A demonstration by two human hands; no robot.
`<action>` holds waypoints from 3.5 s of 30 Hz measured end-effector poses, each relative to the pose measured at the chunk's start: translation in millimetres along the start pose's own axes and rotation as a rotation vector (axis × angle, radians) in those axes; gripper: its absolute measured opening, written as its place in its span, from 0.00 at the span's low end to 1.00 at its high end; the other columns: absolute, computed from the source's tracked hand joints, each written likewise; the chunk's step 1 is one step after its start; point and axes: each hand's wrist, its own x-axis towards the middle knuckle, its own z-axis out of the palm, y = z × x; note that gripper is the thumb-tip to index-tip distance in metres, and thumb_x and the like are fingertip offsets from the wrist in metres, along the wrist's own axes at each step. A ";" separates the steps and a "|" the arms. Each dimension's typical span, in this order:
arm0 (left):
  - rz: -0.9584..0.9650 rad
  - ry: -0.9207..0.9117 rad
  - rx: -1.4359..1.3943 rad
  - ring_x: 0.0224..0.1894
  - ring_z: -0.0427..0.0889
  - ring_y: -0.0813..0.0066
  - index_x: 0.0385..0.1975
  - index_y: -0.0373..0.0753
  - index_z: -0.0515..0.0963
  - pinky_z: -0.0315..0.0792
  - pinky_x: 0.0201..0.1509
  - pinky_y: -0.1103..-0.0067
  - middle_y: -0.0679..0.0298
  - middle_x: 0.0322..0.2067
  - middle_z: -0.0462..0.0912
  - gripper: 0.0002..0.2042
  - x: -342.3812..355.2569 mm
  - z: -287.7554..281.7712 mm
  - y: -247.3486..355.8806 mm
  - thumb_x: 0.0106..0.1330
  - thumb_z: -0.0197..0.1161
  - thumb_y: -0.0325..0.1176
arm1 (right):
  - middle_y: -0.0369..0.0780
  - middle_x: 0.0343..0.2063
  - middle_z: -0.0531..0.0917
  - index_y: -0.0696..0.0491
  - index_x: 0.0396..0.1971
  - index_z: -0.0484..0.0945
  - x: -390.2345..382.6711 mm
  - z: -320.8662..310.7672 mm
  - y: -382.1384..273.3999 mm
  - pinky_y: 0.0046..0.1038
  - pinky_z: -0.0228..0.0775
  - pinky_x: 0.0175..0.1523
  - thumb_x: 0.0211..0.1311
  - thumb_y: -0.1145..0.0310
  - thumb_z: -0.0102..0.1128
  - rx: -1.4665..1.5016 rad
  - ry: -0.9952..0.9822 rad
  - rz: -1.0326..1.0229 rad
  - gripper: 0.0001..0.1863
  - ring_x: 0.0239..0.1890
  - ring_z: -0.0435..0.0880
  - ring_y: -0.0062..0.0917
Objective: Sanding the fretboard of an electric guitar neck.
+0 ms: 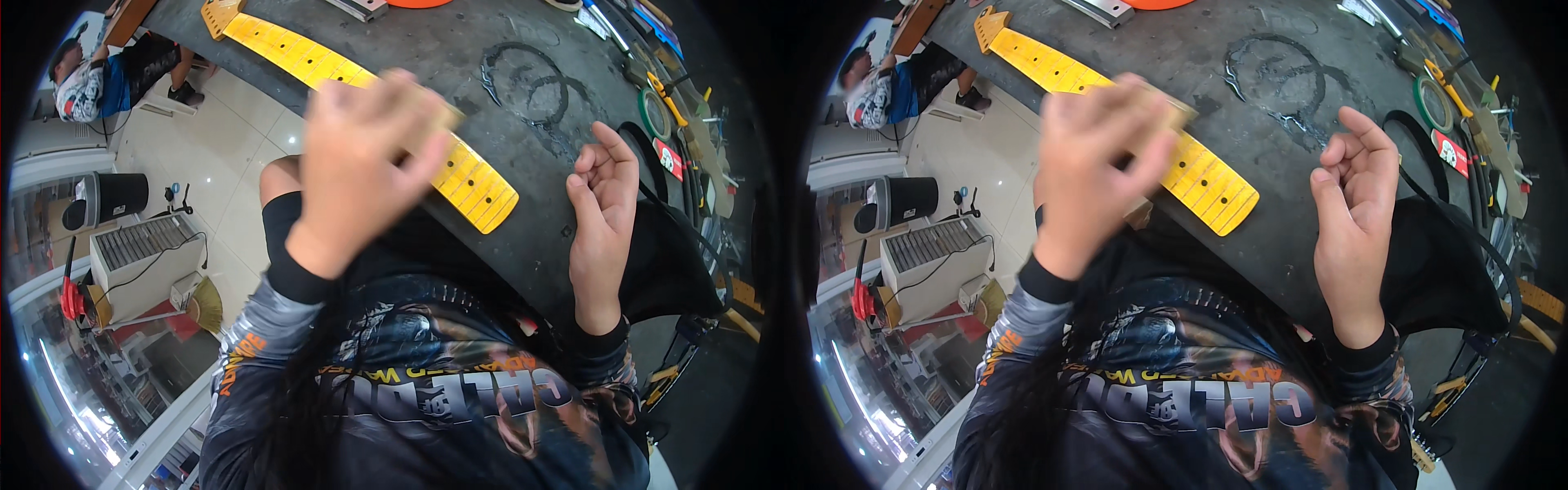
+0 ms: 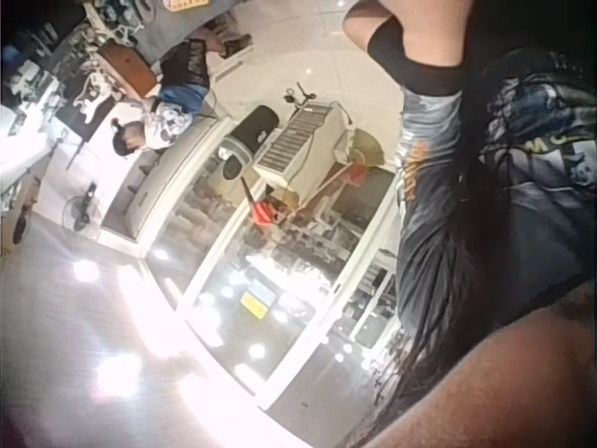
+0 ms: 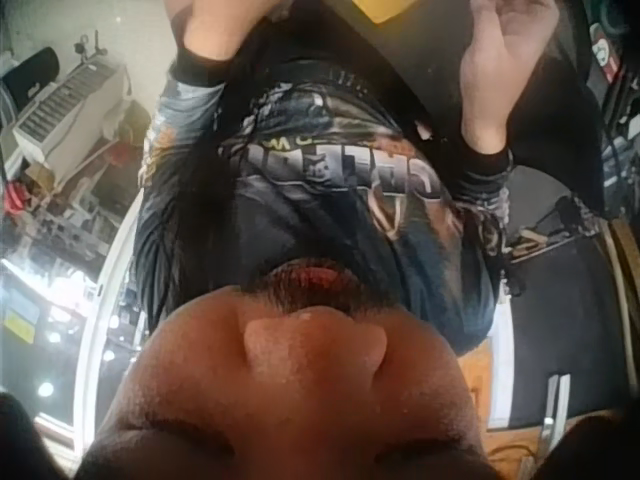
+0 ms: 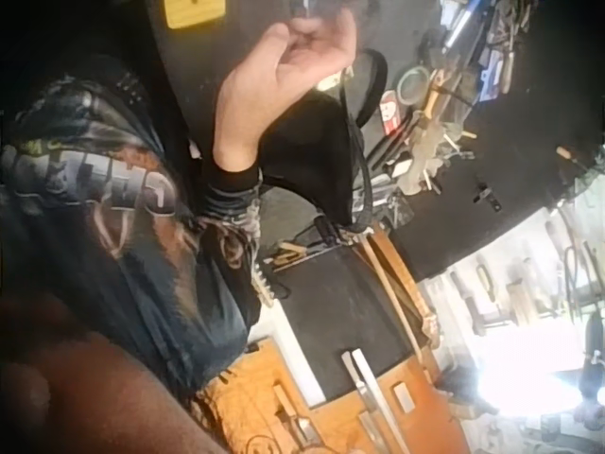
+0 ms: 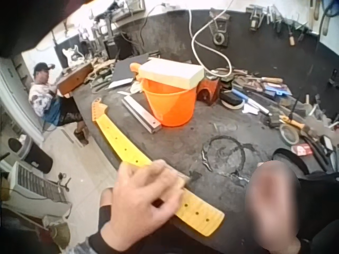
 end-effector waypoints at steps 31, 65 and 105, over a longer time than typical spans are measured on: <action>-0.022 -0.093 -0.239 0.49 0.81 0.56 0.49 0.45 0.95 0.77 0.56 0.64 0.60 0.58 0.91 0.16 -7.0 16.4 81.3 0.60 0.82 0.37 | 0.35 0.55 0.73 0.60 0.78 0.68 0.9 -6.3 2.7 0.20 0.63 0.65 0.65 0.86 0.49 0.073 0.041 -0.038 0.38 0.56 0.70 0.19; -0.147 -0.030 -0.001 0.48 0.80 0.52 0.51 0.46 0.89 0.77 0.58 0.62 0.61 0.61 0.84 0.18 -2.6 4.5 21.3 0.63 0.80 0.42 | 0.36 0.58 0.70 0.60 0.79 0.68 0.2 -6.5 -4.0 0.19 0.59 0.71 0.45 0.87 0.44 0.009 0.103 0.041 0.50 0.60 0.70 0.21; 0.012 -0.119 -0.259 0.48 0.82 0.57 0.49 0.47 0.92 0.78 0.55 0.61 0.61 0.59 0.88 0.18 -8.5 16.1 83.9 0.58 0.83 0.38 | 0.36 0.59 0.69 0.58 0.78 0.68 -3.5 -2.3 1.7 0.19 0.60 0.72 0.44 0.88 0.43 0.059 0.025 0.048 0.51 0.60 0.69 0.21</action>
